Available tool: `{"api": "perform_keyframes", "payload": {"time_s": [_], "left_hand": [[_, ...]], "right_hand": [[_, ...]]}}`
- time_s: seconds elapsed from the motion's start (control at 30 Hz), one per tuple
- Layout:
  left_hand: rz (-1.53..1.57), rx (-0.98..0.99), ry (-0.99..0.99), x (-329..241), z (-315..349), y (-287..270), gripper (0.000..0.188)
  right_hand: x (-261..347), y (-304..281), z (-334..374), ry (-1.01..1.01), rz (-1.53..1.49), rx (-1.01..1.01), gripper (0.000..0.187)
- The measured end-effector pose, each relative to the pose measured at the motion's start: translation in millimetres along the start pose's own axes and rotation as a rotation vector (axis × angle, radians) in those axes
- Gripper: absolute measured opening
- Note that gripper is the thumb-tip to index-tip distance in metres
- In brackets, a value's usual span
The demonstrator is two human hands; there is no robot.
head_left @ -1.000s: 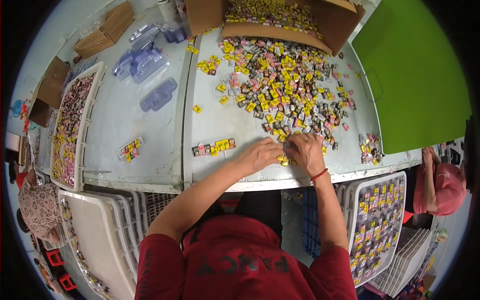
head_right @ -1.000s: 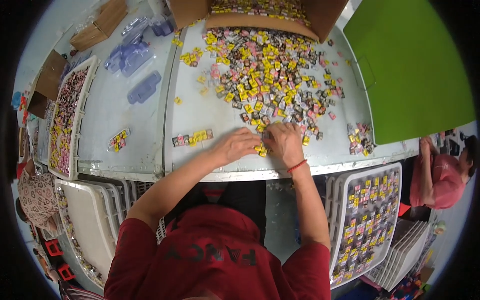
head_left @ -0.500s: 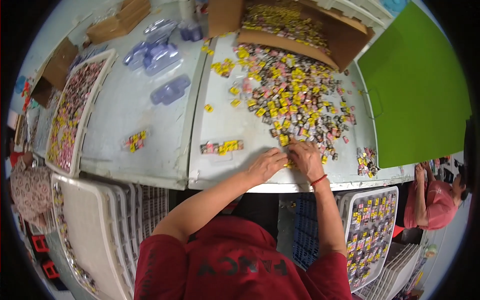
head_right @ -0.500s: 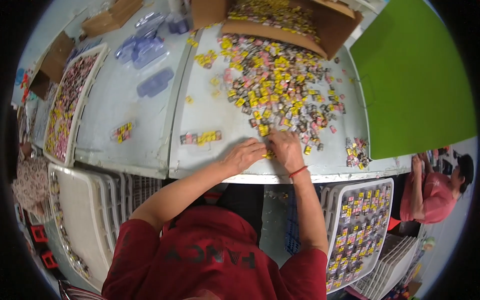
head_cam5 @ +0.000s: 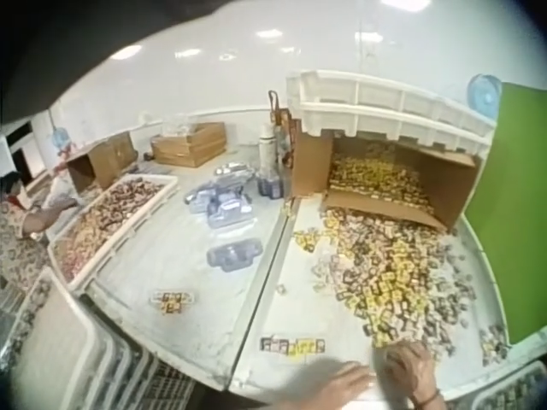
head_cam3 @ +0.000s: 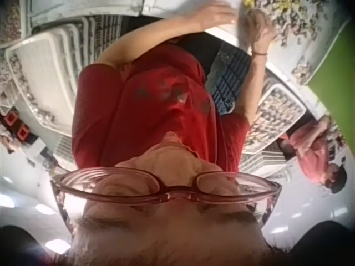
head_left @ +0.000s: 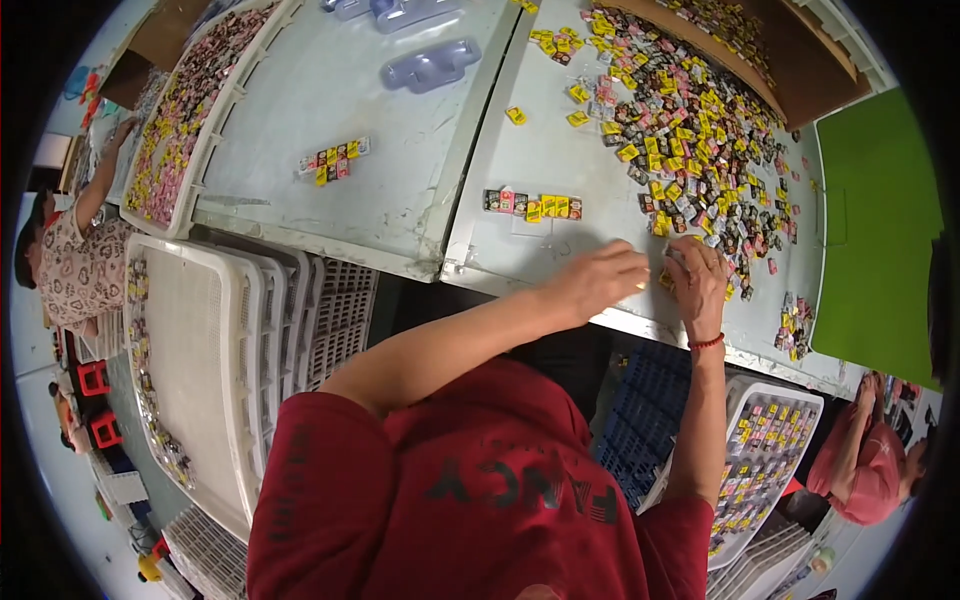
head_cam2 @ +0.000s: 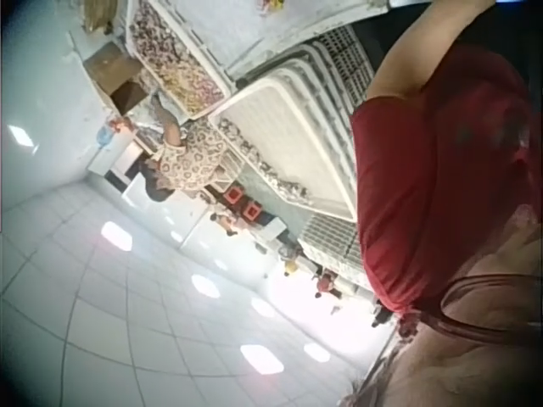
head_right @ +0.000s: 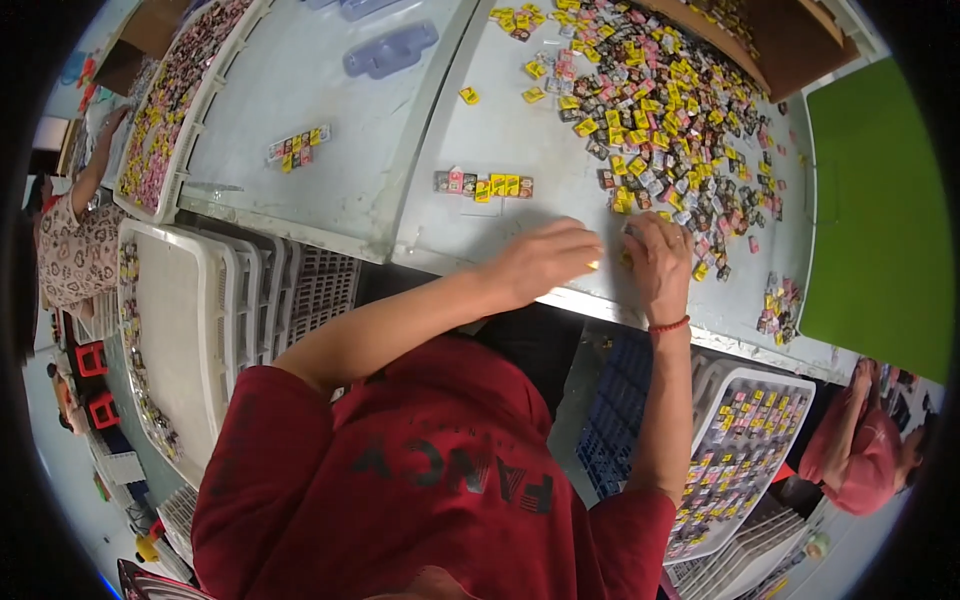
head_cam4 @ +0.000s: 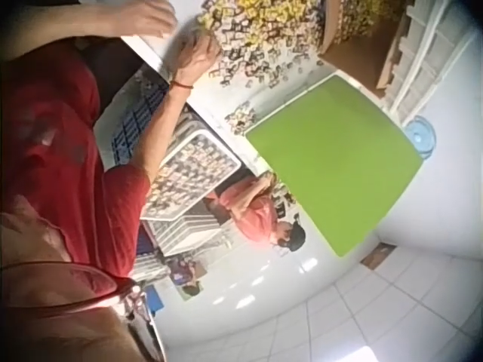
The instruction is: Arranging small toy ducks into rows and placing them into plastic trays.
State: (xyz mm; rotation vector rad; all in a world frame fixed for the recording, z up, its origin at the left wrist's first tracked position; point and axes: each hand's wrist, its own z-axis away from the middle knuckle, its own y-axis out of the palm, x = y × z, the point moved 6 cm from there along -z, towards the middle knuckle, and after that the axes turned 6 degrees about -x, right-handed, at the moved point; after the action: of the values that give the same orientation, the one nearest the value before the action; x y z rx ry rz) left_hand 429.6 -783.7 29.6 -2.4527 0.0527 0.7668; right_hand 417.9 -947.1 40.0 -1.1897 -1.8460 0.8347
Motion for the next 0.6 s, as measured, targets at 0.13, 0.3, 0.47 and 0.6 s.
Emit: {"api": "perform_keyframes", "payload": {"time_s": [0.13, 0.3, 0.47, 0.6], "left_hand": [[-0.195, -0.152, -0.065, 8.1, 13.7, -91.6, 0.016], [-0.297, -0.044, -0.237, 31.7, 38.2, -113.1, 0.018], [-0.263, 0.016, -0.286, 46.4, 41.3, -99.6, 0.020], [-0.261, 0.009, -0.256, 53.3, 44.9, -95.6, 0.020]], "right_hand": [[60.3, 3.8, -20.8, -0.095, -0.175, -0.046, 0.027], [107.0, 43.0, -41.4, -0.157, -0.308, 0.053, 0.026], [116.7, 68.0, -43.6, -0.198, -0.292, 0.125, 0.023], [113.3, 73.7, -41.4, -0.155, -0.339, 0.065, 0.021]]}}
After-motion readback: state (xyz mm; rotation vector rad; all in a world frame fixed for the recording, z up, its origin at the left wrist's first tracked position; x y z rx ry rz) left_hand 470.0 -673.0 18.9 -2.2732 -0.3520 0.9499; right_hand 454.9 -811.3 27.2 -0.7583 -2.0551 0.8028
